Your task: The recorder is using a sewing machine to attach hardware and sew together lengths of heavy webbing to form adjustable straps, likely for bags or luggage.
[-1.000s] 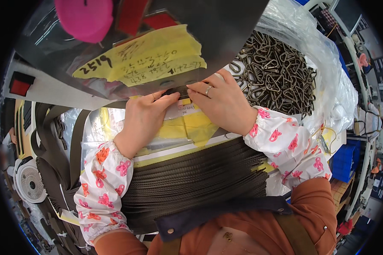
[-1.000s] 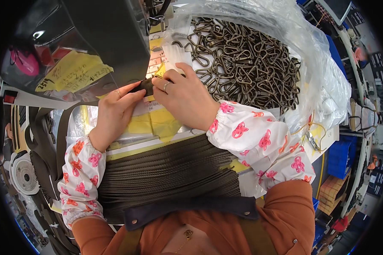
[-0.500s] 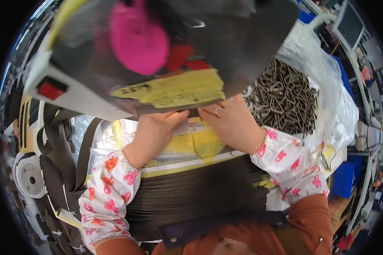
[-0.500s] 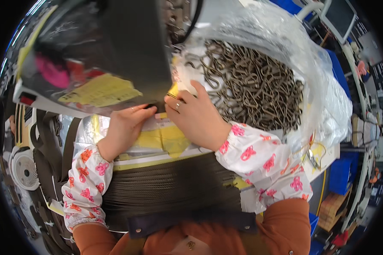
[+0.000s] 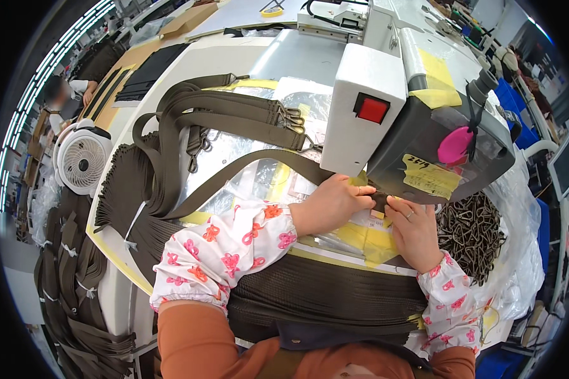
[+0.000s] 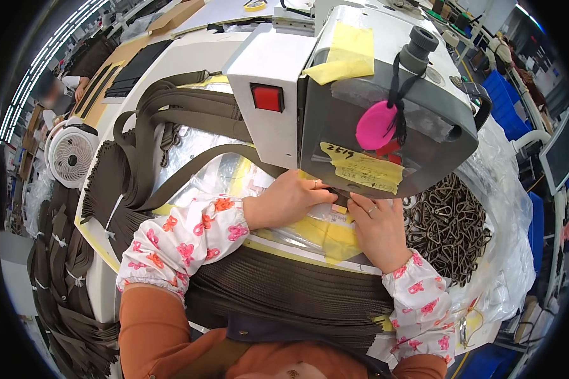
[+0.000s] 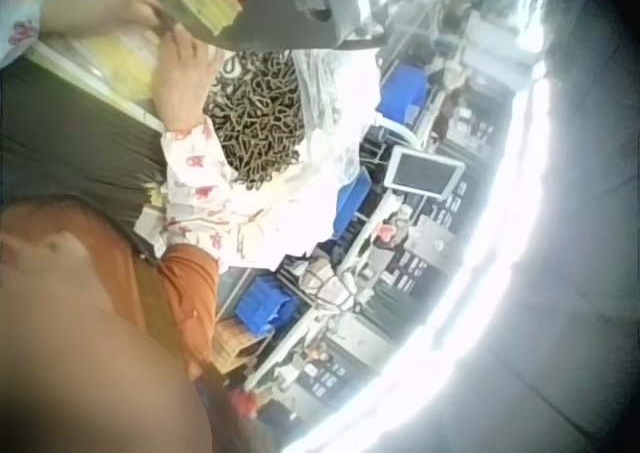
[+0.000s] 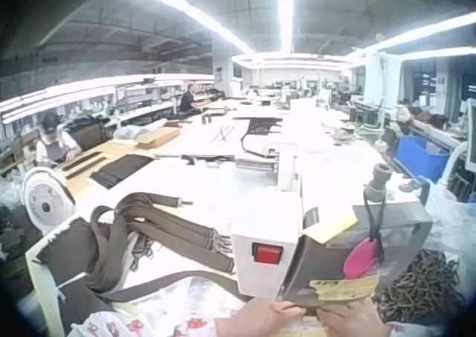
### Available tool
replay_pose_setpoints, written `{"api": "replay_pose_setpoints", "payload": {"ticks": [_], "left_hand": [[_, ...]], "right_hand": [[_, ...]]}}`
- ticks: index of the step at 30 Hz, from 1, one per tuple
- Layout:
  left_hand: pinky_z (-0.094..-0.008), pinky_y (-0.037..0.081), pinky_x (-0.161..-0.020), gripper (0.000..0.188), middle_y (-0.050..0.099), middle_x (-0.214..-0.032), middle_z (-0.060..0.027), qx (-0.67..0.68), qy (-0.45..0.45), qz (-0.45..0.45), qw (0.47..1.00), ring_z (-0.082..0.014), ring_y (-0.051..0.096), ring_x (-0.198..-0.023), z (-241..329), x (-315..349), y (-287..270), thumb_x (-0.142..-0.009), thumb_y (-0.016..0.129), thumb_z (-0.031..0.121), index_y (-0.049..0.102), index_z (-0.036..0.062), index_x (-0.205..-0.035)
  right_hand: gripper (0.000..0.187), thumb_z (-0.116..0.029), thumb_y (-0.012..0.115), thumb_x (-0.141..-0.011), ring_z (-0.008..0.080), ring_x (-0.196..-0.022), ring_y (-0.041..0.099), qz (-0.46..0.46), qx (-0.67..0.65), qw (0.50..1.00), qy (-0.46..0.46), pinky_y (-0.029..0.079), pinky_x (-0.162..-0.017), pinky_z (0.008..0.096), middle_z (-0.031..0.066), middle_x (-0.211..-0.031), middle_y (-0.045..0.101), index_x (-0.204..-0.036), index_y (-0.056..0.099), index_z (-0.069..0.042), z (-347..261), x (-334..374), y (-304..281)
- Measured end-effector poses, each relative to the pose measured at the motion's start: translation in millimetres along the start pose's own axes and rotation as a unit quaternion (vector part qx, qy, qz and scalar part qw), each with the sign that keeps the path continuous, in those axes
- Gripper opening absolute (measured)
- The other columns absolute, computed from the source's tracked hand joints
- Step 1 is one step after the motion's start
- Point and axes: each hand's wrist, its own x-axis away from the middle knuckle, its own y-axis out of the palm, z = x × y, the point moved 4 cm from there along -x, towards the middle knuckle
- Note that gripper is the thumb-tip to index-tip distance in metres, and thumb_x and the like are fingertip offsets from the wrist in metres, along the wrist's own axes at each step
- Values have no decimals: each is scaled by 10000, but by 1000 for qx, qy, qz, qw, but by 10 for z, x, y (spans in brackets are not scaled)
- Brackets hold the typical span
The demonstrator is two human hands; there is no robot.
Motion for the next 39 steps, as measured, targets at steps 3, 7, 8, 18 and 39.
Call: {"api": "replay_pose_setpoints", "payload": {"ticks": [3, 7, 8, 18, 39], "left_hand": [[-325, 386, -812, 192, 602, -1132, -82, -4, 4, -2, 1000, -178, 605, -857, -9, -51, 25, -744, 539, 63, 608, 96, -920], [-320, 404, -640, 269, 624, -953, -9, -30, 27, 54, 998, -189, 600, -798, 31, -72, -87, -706, 578, 46, 618, 114, -963], [-329, 417, -635, 292, 627, -974, -8, -31, 19, 33, 999, -191, 604, -795, 9, -55, -36, -697, 580, 45, 619, 113, -978], [-343, 446, -707, 192, 621, -1051, -66, 8, -13, 12, 1000, -233, 610, -755, 34, 1, -48, -702, 572, 78, 616, 90, -888], [-399, 464, -789, 294, 626, -982, -158, 41, -106, -27, 993, -328, 584, -912, -345, -18, 130, -764, 574, 95, 648, 121, -1048]], "right_hand": [[324, -10, 598, -654, 233, -1009, 532, 0, 8, 1000, 2, 374, -871, 436, 58, -1096, 585, -978, 613, -34, 35, -3, 17], [292, -29, 609, -631, 228, -996, 525, 20, 18, 1000, -1, 361, -897, 453, 55, -1035, 594, -922, 623, -32, 37, -40, 25], [270, -29, 608, -635, 233, -995, 525, 18, 13, 1000, 3, 365, -892, 454, 59, -1023, 594, -904, 625, -26, 25, -42, 26], [341, -7, 601, -633, 247, -1012, 529, -1, 2, 1000, 6, 371, -889, 451, 67, -1090, 581, -974, 611, -24, -19, 17, 32], [211, -87, 541, -739, 165, -1010, 514, 0, 18, 999, 45, 283, -992, 482, -1, -1092, 572, -939, 611, -79, 261, -32, 219]]}}
